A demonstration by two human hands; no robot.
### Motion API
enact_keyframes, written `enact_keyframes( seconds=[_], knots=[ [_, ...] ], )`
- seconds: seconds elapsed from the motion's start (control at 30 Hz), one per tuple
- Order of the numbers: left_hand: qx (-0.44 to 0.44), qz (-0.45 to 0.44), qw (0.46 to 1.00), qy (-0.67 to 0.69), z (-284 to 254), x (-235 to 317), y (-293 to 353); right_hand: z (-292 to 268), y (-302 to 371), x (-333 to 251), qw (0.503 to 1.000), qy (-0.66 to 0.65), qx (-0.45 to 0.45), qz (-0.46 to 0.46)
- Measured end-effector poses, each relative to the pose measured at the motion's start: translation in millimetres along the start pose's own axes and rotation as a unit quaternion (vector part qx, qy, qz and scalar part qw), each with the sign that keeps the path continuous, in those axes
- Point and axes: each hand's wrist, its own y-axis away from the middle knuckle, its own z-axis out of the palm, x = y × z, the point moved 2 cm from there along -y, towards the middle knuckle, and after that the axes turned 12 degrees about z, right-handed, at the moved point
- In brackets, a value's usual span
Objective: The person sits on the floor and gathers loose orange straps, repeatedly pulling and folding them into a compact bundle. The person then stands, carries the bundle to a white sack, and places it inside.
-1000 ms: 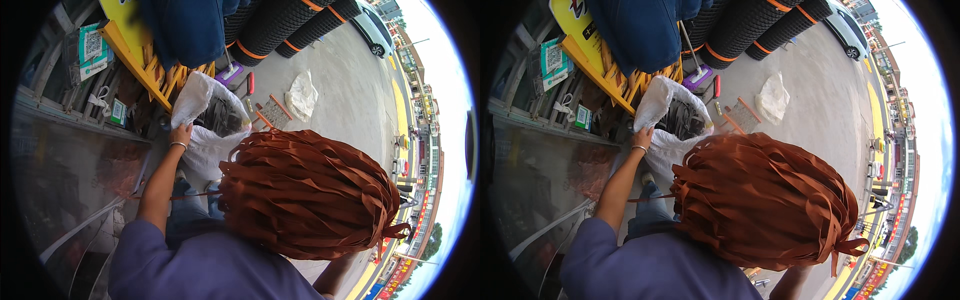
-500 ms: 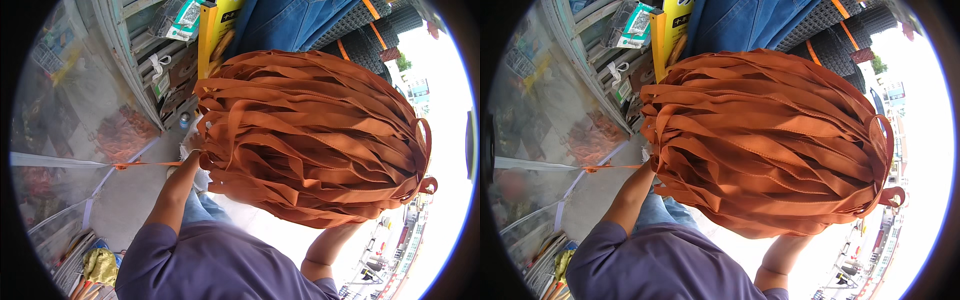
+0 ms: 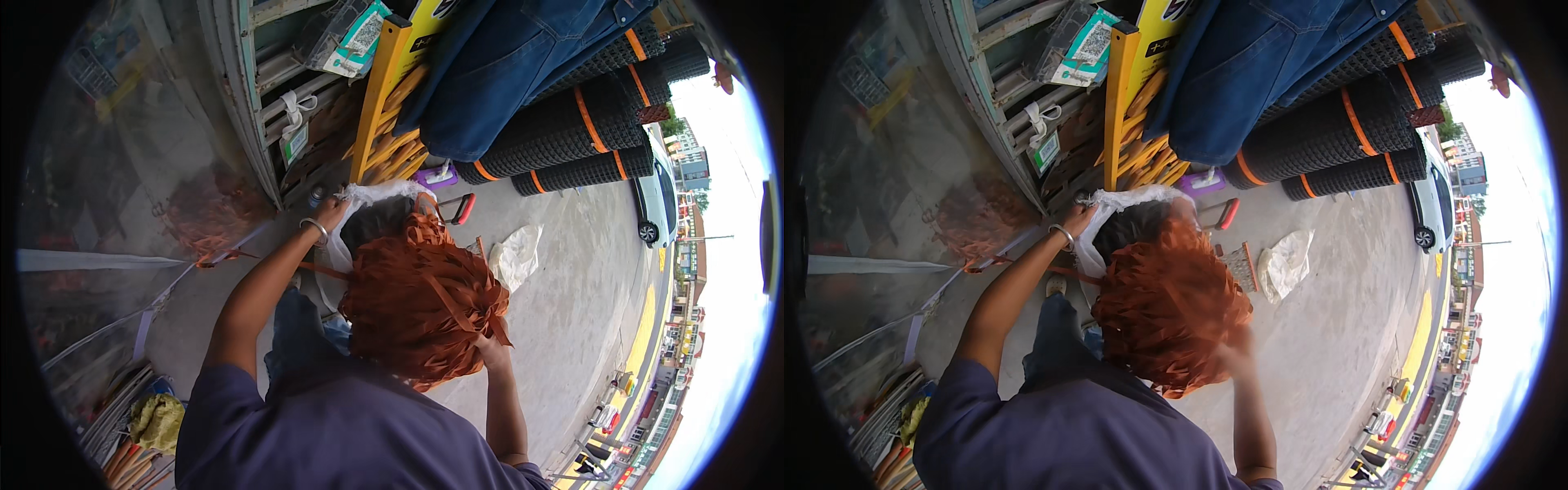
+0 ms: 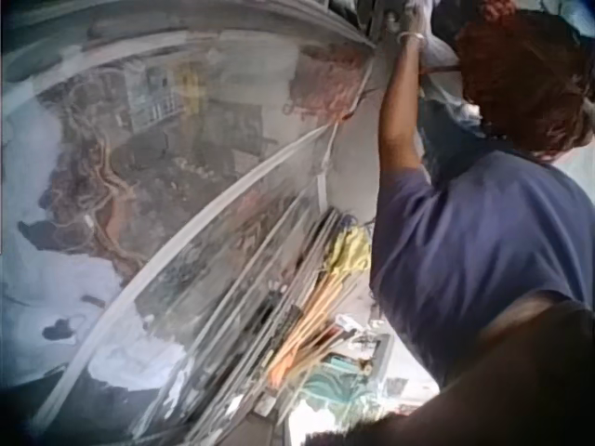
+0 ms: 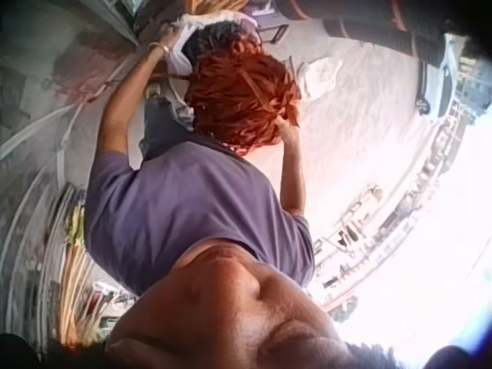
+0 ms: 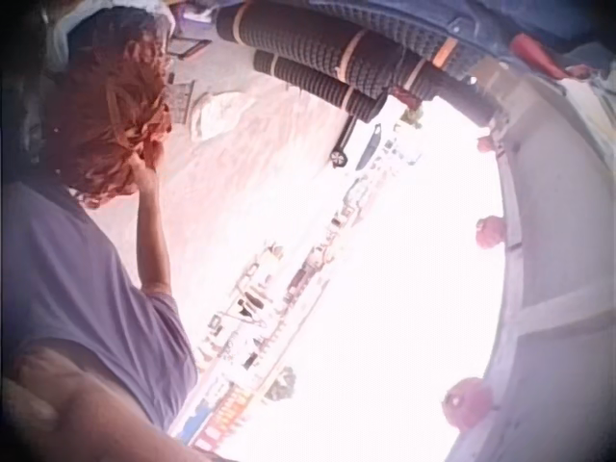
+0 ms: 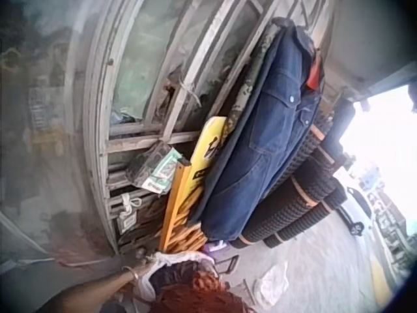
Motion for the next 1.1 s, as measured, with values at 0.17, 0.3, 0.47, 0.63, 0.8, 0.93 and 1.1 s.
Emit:
enact_keyframes(
  seconds=[0.17,0.3,0.47,0.63,0.8,0.93,1.1],
  knots=[
    [-0.192,0.109,0.975,-0.021,46.1,112.6,87.5,41.4,-46.6,-89.0,0.995,-0.054,0.031,-0.080],
    [-0.047,0.017,0.979,0.195,41.6,84.3,149.2,23.6,-105.5,-124.1,0.964,-0.238,0.059,-0.106],
    [0.137,0.016,0.971,0.194,7.6,122.2,123.5,106.7,-144.9,-48.6,0.901,0.355,0.087,-0.233],
    [-0.024,0.294,0.954,-0.043,39.7,120.8,155.7,210.3,-171.2,75.8,0.782,0.593,-0.193,0.017],
    [-0.078,0.290,0.954,0.012,43.2,132.0,167.3,249.7,-226.0,152.5,0.741,0.624,-0.240,0.064],
    [-0.120,0.342,0.932,0.015,66.4,107.2,176.4,278.2,-279.5,198.6,0.708,0.651,-0.263,0.077],
    [-0.332,0.163,0.929,0.004,51.5,70.2,189.8,333.8,-352.2,243.5,0.738,0.615,-0.264,0.086]
  ],
)
